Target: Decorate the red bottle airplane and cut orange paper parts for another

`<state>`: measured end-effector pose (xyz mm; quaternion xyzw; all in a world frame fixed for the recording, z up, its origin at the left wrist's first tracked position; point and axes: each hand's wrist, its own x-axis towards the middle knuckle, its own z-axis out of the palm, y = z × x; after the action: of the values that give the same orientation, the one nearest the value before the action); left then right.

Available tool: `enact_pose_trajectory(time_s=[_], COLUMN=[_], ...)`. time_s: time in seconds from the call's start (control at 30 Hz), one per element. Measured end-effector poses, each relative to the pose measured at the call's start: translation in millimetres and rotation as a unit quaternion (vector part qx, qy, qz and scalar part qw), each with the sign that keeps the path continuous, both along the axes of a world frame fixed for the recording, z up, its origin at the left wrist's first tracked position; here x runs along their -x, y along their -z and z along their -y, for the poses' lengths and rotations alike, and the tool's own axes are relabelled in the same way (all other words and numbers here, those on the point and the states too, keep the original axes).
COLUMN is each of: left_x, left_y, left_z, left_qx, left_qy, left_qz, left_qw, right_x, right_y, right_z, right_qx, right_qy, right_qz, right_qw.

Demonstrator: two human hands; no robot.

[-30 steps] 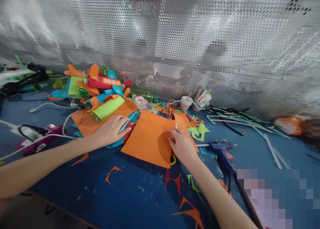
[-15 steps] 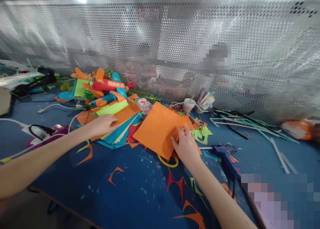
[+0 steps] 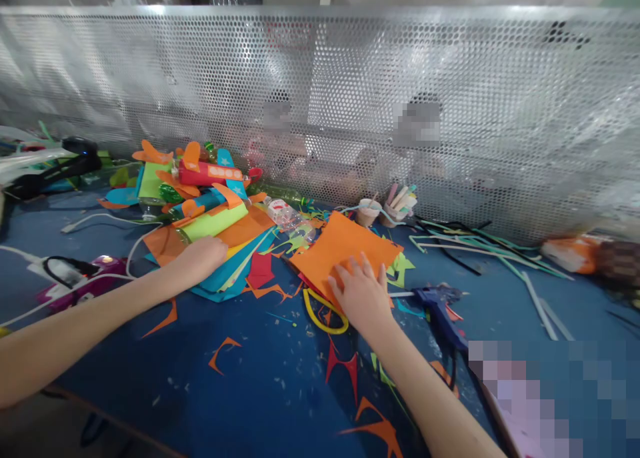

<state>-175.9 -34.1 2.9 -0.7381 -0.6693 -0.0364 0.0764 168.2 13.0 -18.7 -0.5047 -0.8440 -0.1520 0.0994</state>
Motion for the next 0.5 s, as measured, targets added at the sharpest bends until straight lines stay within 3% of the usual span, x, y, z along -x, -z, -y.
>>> enact_pose_trajectory(time_s=[0.13, 0.3, 0.4, 0.5], left_x=[3.1, 7.2, 4.3, -5.0], left_y=[-5.1, -33.8, -51.8, -61.0], left_z=[-2.3, -11.6, -19.1, -23.6], left_qx=[-0.015, -0.017, -0.022, -0.027], left_qy=[-0.002, -0.002, -0.008, 0.0], left_qz=[0.024, 0.079, 0.117, 0.16], left_qw=[1.0, 0.997, 0.993, 0.987], right_x=[-18.8, -31.4, -34.4, -30.5], right_y=[3.5, 13.6, 14.6, 4.0], right_z=[-19.5, -36.8, -40.8, -37.6], right_qx=[0.005, 0.043, 0.018, -0.032], right_qy=[0.036, 0.037, 0.032, 0.003], right_qz=[0.001, -0.05, -0.079, -0.134], right_qw=[0.999, 0.997, 0.996, 0.99])
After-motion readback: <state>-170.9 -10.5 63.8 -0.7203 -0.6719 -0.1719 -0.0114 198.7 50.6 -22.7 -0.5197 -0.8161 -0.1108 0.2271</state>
